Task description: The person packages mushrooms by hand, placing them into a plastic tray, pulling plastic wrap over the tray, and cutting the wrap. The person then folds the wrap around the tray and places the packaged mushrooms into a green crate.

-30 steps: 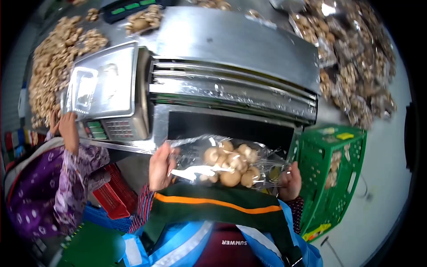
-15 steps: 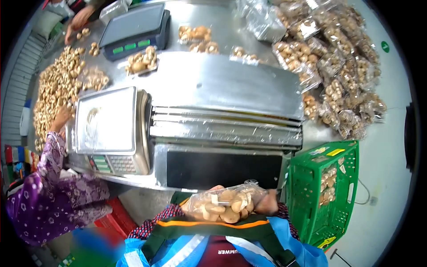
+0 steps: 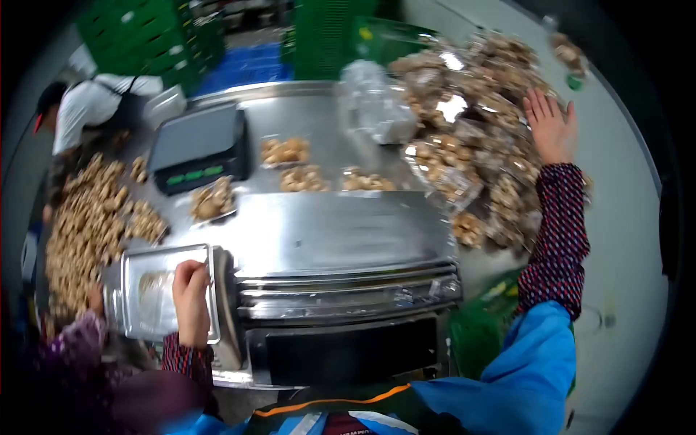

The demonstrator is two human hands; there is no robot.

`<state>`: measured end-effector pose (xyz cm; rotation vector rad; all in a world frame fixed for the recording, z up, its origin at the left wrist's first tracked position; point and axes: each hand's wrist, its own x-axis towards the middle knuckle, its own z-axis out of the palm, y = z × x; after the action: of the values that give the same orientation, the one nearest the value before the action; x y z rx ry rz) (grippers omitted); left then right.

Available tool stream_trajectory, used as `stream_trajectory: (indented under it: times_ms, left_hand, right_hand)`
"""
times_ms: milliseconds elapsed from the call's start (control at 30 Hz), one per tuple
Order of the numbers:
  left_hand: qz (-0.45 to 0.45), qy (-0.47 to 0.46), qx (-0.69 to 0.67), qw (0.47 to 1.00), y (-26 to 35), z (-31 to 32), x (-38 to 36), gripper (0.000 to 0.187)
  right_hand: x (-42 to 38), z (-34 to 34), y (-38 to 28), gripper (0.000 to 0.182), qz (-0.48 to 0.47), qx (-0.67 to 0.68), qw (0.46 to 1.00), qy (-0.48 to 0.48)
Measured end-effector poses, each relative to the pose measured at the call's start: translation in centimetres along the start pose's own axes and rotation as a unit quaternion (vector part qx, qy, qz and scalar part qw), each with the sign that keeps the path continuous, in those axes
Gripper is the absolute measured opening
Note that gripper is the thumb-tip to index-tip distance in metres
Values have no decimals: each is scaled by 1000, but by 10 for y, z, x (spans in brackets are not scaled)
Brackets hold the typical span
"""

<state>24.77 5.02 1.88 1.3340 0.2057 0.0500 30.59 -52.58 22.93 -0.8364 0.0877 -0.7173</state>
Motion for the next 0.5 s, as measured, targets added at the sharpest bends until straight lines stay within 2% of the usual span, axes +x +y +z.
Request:
stream_trajectory:
  times_ms: [33,67,100,133,167,200,233,267,300,333,367,433,467,500]
  left_hand:
    - [21,-3,14,1000,6,2,16,9]
    - [32,-34,34,998,13,6,35,10]
    - [40,-71,53,995,21,11,59,12]
    - [31,-84,78,993,25,20,84,16]
    - [22,-101,105,989,26,28,110,20]
    - [-37,-132,107,985,23,36,137,25]
    - [-96,-163,107,976,15,44,163,30]
    - [-125,-186,152,963,4,56,186,31]
    - [-156,-210,194,945,-11,65,209,32]
    - [-154,-283,201,925,-47,66,243,33]
    - [-151,-355,207,899,-78,67,272,33]
    - [-180,-332,405,833,-104,96,297,30]
    - [-152,-425,500,739,-131,98,323,26]
    - [-174,-448,476,736,-165,97,341,22]
  right_hand:
    - [4,12,41,40,47,-89,988,-120]
    - [8,13,78,39,80,-173,952,-240]
    - [11,14,116,38,104,-253,894,-354]
    - [-5,22,165,31,222,-338,866,-293]
    - [-3,12,220,27,265,-468,763,-359]
    - [-5,1,268,30,263,-598,683,-328]
    - [4,-21,319,37,168,-667,583,-432]
    - [0,-23,350,38,134,-667,554,-479]
    - [5,-41,389,35,111,-658,563,-488]
    - [5,-46,418,34,110,-667,552,-488]
    - [-2,-41,435,33,204,-683,557,-426]
    - [-4,-53,474,32,252,-737,503,-373]
    - [-10,-41,474,32,312,-727,509,-339]
    - [-6,-45,479,30,279,-722,498,-391]
